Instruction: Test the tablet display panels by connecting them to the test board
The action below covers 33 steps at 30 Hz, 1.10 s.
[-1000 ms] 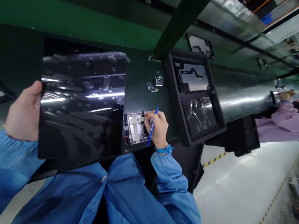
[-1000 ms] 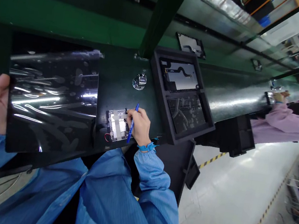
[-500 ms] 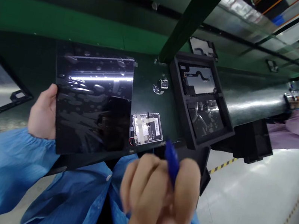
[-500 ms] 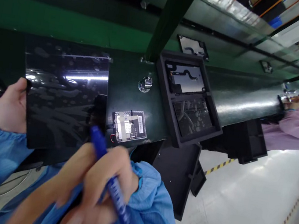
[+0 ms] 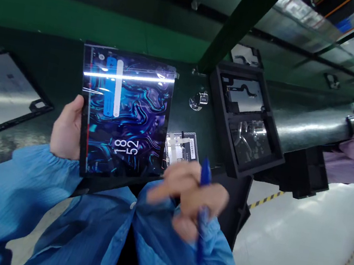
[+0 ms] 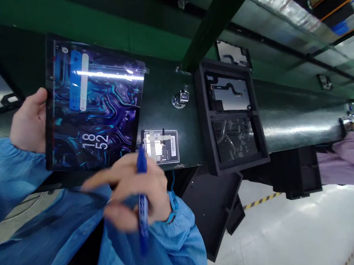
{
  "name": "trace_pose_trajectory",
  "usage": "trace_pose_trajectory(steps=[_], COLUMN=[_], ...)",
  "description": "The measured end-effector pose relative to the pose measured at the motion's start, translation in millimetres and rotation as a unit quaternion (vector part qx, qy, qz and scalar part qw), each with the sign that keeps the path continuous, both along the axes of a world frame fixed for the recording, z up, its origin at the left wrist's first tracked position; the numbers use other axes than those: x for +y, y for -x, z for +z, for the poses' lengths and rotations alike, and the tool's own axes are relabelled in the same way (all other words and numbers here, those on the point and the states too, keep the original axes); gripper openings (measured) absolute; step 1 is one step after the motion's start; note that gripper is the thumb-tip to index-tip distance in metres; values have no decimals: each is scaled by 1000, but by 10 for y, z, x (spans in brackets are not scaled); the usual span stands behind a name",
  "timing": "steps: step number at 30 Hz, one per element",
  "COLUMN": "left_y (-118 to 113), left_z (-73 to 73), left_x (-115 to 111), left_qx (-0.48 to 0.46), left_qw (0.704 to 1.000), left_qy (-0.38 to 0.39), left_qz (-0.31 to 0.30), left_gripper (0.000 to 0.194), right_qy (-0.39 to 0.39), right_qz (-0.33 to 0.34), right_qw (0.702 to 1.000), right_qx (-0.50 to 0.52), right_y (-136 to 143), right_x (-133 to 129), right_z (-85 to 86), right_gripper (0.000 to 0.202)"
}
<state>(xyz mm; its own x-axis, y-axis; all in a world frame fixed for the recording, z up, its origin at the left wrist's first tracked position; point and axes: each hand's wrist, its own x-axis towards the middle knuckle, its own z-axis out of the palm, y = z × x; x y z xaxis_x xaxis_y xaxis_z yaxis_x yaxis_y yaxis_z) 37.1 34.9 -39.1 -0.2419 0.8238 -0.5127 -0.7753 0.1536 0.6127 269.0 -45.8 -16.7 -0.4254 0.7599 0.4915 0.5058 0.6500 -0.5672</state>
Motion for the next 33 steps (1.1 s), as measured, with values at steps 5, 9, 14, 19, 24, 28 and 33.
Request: trace_pose_trajectory(steps=[5,9,14,19,24,28,33], left_y=[2,-11,-4,-7,-23,-23,-25], left_z=[6,42,12,-36,1,-15,-27], left_x=[-4,-41,-80,-70,-74,-137,-219], left_qx=[-38,-68,-75,-3,-1,15,1], left_qw=[999,997,995,999,998,998,994], left_qy=[10,10,23,39,52,33,54], left_qz=[2,-29,-57,-14,-27,-51,-97], left_gripper=[35,40,39,30,29,24,26], right_qy=[-115,-108,-104,-105,-109,-52,-69], right_qz=[-68,22,41,-51,-131,-254,-253], right_qw=[989,987,988,989,984,966,955], right_qx=[-58,-117,-105,-87,45,0,-135], right_y=[229,451,384,123,65,14,18], right_x=[350,365,436,564,671,1000,1258], right_z=[-248,-284,-145,-172,-32,193,238], right_gripper=[9,17,25,22,19,23,23])
